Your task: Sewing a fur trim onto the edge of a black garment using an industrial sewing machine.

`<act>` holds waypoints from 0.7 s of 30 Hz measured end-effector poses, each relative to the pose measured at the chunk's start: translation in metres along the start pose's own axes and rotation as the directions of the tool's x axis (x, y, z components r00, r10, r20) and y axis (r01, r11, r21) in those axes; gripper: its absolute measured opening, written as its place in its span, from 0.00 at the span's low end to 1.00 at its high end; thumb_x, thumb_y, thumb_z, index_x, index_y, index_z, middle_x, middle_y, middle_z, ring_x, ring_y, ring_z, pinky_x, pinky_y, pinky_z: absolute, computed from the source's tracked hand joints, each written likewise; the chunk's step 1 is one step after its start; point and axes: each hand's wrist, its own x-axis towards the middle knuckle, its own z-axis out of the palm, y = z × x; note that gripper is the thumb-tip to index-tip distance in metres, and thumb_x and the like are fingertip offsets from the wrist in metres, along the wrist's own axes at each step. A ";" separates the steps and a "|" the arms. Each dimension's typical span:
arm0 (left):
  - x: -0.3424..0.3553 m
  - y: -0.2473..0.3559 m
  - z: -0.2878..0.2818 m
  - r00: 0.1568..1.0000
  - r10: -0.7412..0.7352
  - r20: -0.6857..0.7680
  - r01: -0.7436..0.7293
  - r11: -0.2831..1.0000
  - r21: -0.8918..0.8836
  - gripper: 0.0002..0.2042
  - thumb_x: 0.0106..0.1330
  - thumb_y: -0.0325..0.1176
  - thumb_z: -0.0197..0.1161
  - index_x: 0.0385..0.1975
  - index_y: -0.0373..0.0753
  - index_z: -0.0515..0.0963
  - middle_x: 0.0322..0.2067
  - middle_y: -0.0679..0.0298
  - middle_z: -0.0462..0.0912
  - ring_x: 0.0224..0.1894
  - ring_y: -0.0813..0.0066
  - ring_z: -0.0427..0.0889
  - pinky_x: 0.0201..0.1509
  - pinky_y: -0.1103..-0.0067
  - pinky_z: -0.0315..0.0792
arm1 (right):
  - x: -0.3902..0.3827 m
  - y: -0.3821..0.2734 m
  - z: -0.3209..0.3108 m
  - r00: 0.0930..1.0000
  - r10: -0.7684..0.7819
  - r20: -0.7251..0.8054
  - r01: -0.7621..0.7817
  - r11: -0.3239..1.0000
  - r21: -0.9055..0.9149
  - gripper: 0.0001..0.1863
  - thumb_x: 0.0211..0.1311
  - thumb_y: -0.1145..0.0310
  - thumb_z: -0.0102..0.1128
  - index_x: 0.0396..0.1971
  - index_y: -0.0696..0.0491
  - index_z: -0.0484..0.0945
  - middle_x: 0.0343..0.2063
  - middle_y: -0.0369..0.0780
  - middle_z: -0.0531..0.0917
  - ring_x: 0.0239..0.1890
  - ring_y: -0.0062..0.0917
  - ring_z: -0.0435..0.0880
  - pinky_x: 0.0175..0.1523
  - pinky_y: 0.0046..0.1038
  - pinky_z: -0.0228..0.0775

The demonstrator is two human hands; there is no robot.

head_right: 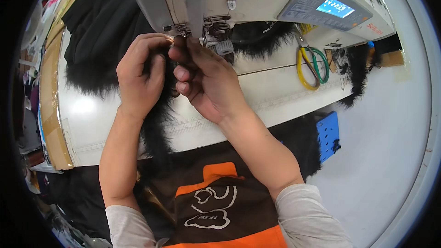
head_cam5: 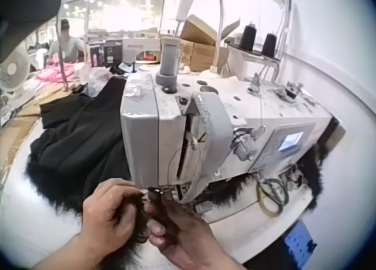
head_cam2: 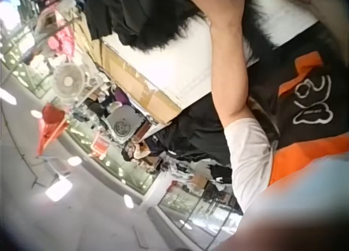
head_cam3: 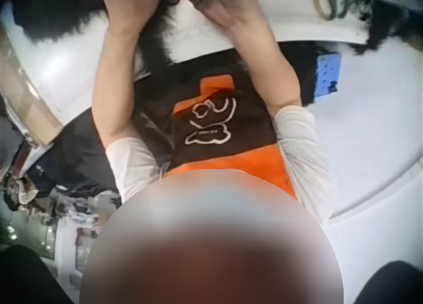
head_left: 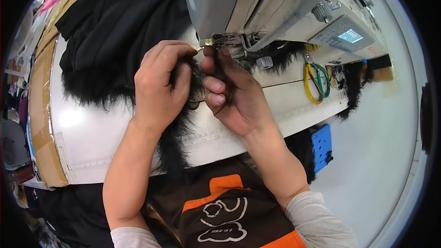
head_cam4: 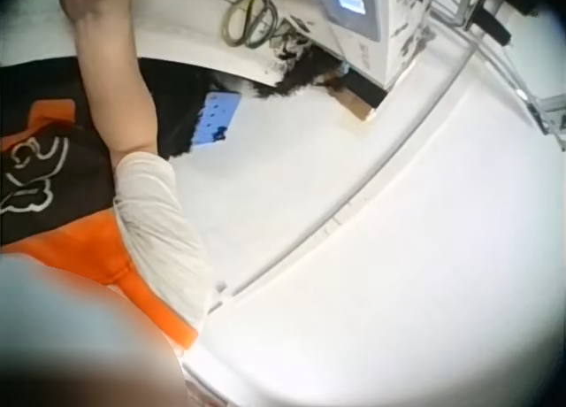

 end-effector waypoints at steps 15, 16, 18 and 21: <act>0.001 0.003 -0.002 1.000 -0.019 -0.021 0.019 1.000 0.001 0.11 0.59 0.14 0.58 0.38 0.34 0.80 0.38 0.56 0.85 0.40 0.59 0.86 0.46 0.73 0.79 | -0.006 -0.006 0.007 0.997 0.066 -0.031 -0.064 0.996 0.059 0.13 0.76 0.61 0.56 0.50 0.54 0.80 0.36 0.32 0.84 0.26 0.12 0.72 0.24 0.14 0.65; 0.001 0.002 -0.002 1.000 -0.011 -0.022 0.011 1.000 -0.005 0.10 0.59 0.14 0.58 0.38 0.34 0.80 0.39 0.56 0.85 0.40 0.59 0.86 0.46 0.73 0.79 | -0.005 -0.005 0.006 0.998 0.055 -0.008 -0.054 0.990 0.130 0.14 0.76 0.61 0.55 0.49 0.55 0.80 0.36 0.33 0.84 0.26 0.12 0.71 0.23 0.13 0.65; 0.000 0.000 -0.001 1.000 0.004 -0.013 -0.004 1.000 -0.009 0.10 0.59 0.14 0.58 0.38 0.34 0.80 0.39 0.56 0.85 0.40 0.59 0.86 0.46 0.73 0.79 | -0.002 -0.004 0.007 0.998 0.059 0.014 -0.060 0.983 0.175 0.13 0.76 0.62 0.55 0.48 0.55 0.80 0.36 0.33 0.83 0.26 0.12 0.71 0.23 0.13 0.65; 0.001 0.001 -0.002 1.000 0.025 -0.015 -0.025 1.000 0.015 0.11 0.59 0.14 0.59 0.38 0.34 0.80 0.39 0.56 0.85 0.40 0.60 0.86 0.46 0.73 0.79 | 0.001 -0.003 0.011 0.998 0.063 0.033 -0.069 0.969 0.237 0.12 0.75 0.63 0.55 0.44 0.56 0.79 0.34 0.33 0.81 0.26 0.13 0.71 0.23 0.13 0.65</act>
